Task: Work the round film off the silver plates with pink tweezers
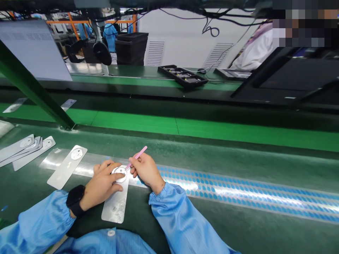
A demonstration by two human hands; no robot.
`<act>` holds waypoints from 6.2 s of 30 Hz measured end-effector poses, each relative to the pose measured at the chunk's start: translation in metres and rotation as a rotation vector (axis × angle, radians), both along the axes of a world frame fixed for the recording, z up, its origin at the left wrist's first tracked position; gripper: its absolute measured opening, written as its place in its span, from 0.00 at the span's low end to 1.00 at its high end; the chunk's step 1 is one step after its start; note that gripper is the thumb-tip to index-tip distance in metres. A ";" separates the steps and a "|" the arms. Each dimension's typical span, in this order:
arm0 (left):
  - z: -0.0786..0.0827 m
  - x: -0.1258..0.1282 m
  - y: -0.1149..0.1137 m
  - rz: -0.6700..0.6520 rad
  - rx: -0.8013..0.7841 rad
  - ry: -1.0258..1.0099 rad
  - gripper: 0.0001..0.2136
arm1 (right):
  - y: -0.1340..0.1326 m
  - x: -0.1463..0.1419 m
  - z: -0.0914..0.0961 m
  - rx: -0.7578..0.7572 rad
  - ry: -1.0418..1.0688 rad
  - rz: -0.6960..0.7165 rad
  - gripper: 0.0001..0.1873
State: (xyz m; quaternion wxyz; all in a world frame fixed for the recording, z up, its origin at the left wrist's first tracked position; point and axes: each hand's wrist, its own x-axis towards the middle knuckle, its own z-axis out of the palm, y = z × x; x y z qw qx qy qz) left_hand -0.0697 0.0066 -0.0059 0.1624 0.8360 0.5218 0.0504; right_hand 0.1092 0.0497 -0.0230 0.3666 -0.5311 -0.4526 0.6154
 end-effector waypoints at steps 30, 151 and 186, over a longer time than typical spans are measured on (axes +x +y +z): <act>0.084 0.009 0.152 0.015 0.085 0.069 0.15 | 0.012 0.019 0.003 -0.166 0.542 -0.030 0.19; -0.011 0.004 0.025 -0.101 -0.014 -0.222 0.18 | 0.001 0.005 0.021 -0.065 -0.385 0.044 0.08; -0.001 0.015 0.003 -0.141 0.126 0.053 0.09 | 0.003 0.014 0.006 -0.076 -0.057 -0.101 0.14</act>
